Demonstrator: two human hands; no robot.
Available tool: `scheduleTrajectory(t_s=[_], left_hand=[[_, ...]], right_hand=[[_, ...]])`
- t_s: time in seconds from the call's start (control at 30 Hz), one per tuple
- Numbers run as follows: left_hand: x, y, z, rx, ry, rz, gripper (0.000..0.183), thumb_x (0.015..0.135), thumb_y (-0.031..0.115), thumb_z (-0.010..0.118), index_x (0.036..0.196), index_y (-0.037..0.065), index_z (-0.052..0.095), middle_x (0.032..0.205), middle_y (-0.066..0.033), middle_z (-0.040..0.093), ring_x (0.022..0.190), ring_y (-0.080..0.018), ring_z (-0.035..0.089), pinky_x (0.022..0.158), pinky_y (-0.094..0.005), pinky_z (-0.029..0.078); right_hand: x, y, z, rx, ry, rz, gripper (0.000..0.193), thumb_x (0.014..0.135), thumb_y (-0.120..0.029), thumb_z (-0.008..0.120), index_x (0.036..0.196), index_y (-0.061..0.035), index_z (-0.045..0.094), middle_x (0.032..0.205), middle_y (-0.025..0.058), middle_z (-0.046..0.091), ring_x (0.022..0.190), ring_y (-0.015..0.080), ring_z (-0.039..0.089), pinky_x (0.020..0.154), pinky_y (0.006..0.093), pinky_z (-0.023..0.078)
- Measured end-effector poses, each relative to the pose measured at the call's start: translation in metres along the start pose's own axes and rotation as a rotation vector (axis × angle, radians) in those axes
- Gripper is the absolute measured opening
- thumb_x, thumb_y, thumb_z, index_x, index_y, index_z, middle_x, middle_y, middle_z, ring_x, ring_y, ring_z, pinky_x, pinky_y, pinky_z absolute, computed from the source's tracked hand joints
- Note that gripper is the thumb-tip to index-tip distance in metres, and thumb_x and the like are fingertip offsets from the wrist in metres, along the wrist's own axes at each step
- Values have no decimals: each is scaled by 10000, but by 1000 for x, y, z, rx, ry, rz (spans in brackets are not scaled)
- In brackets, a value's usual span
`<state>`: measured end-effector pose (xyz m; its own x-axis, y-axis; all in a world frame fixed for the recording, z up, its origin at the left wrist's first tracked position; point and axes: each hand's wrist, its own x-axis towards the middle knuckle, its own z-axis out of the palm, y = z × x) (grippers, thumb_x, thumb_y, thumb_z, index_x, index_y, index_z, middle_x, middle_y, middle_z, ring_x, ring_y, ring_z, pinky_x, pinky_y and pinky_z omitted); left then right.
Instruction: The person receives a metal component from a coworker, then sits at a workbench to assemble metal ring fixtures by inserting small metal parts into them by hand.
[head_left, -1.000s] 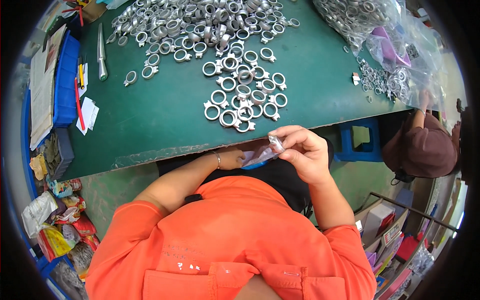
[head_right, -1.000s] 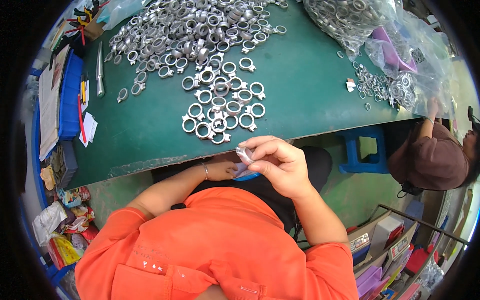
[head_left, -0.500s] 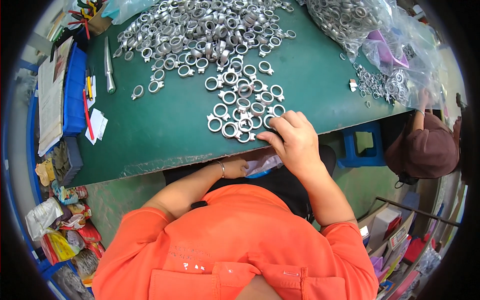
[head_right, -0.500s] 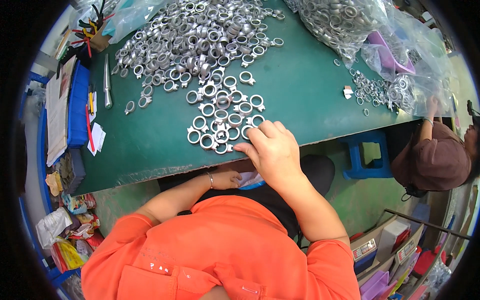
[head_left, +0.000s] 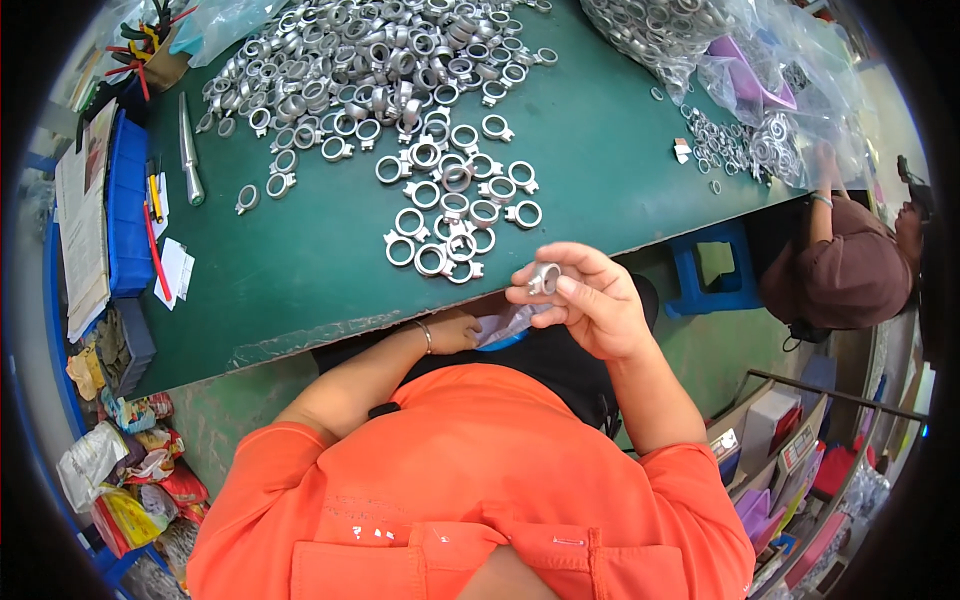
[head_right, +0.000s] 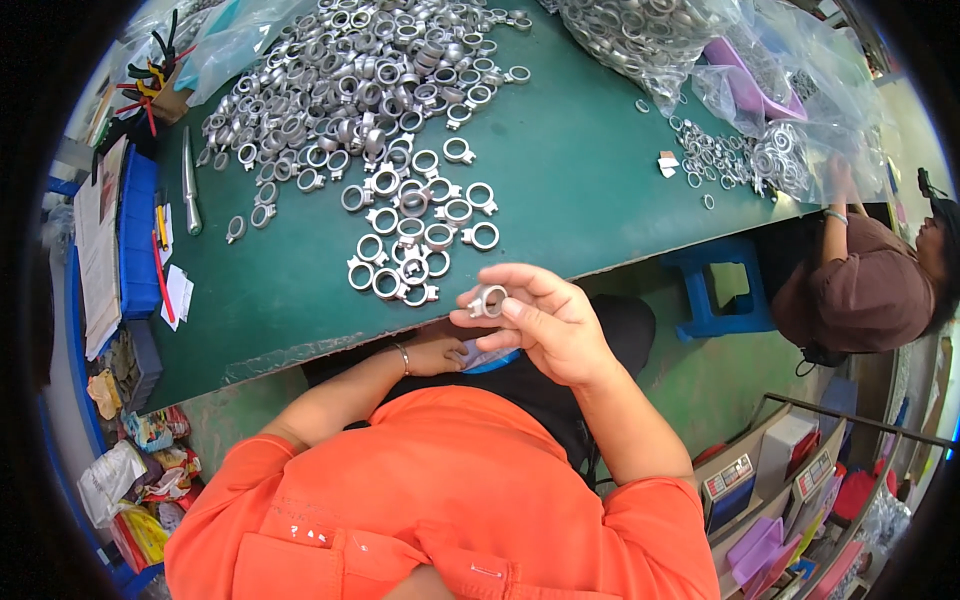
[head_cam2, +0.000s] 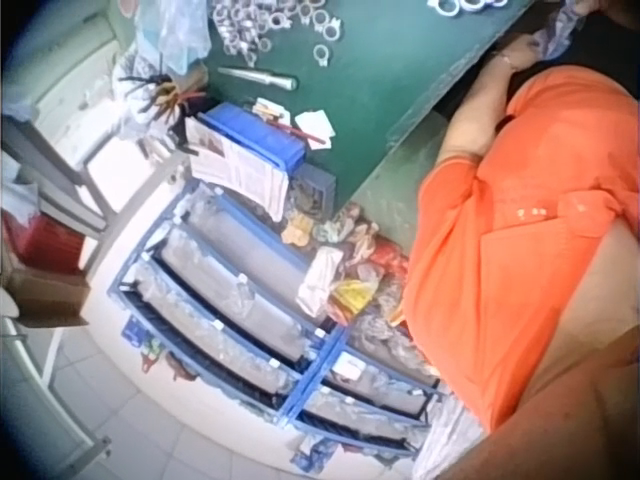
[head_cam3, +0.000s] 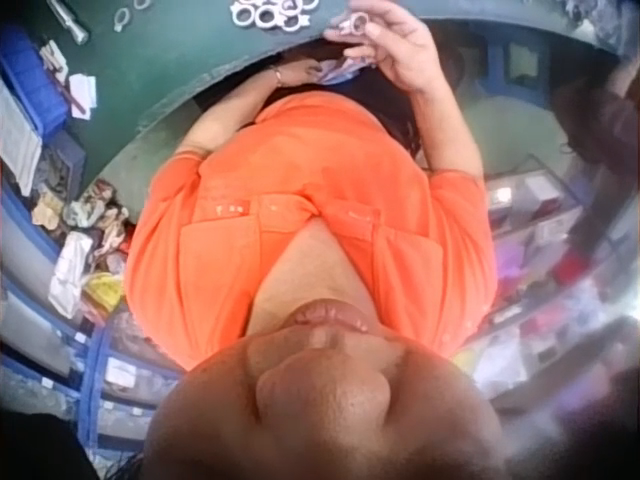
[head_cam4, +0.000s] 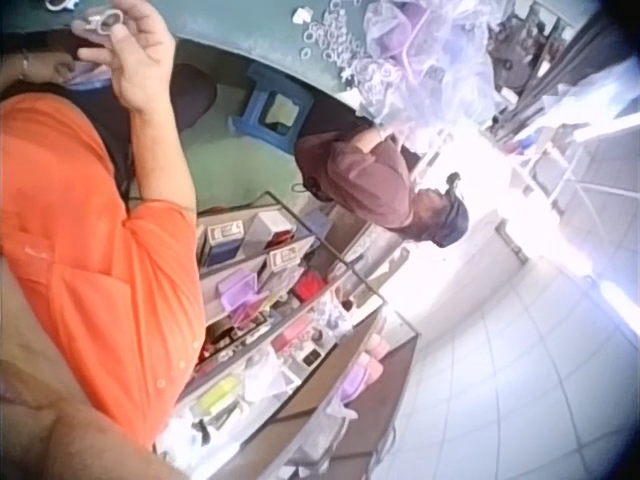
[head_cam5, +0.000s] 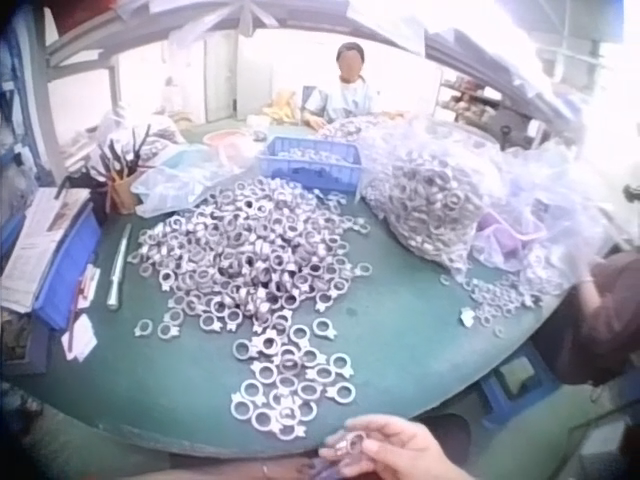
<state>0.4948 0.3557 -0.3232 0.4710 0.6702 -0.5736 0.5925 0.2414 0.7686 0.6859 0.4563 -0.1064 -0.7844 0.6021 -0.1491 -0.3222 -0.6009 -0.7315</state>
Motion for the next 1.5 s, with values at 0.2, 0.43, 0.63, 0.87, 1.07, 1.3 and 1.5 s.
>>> scheduleTrajectory(t_s=[0.2, 0.43, 0.63, 0.87, 1.07, 1.3, 1.5], left_hand=[[4, -8, 4, -16, 30, 17, 401, 812, 266, 592, 1133, 33, 644, 1083, -194, 651, 1004, -306, 618, 897, -356, 455], [1, -3, -1, -36, 23, 6, 407, 803, 235, 603, 1146, 17, 628, 1049, -204, 654, 960, -306, 627, 848, -350, 471], [2, -4, 4, -132, -62, -21, 423, 871, 136, 599, 1238, -46, 495, 1069, -134, 645, 997, -192, 597, 880, -290, 460], [0, 6, -3, 63, -40, -22, 440, 847, 160, 625, 1223, -46, 528, 1068, -140, 651, 994, -203, 609, 868, -290, 470], [5, 6, -3, 16, -99, 46, 483, 831, 212, 612, 1250, -15, 529, 1114, -191, 632, 1040, -303, 600, 915, -345, 452], [15, 44, -13, 123, -209, 100, 614, 829, 215, 590, 1390, 54, 400, 1289, -242, 508, 1175, -364, 508, 997, -401, 392], [8, 44, -17, 147, -198, 155, 576, 801, 186, 604, 1341, 59, 451, 1248, -225, 544, 1131, -355, 541, 935, -402, 427]], right_hand=[[-7, 4, -5, -44, 101, 81, 192, 930, -15, 424, 1110, -4, 489, 1042, 213, 617, 960, 362, 661, 718, 356, 602], [-11, 2, -5, -240, 173, 258, 175, 932, 5, 387, 1077, -29, 479, 1011, 168, 625, 937, 319, 677, 747, 338, 574], [-20, 4, -5, -1224, 225, 170, 209, 882, -20, 472, 1078, 28, 524, 927, 217, 638, 849, 300, 670, 738, 342, 524], [22, -12, 23, -1562, 229, -378, 118, 833, -56, 619, 942, -21, 592, 862, 157, 596, 781, 321, 607, 677, 364, 499], [38, -14, 3, -1366, 76, -456, 171, 783, 28, 672, 923, -13, 581, 995, 126, 561, 847, 257, 575, 760, 301, 483], [16, -4, -10, -338, -83, -199, 139, 850, 68, 604, 955, -2, 545, 1137, 157, 573, 982, 162, 568, 888, 298, 468], [-4, -11, -3, -767, -146, -92, 164, 807, 45, 655, 919, -19, 554, 1026, 114, 593, 955, 206, 600, 816, 304, 499]])
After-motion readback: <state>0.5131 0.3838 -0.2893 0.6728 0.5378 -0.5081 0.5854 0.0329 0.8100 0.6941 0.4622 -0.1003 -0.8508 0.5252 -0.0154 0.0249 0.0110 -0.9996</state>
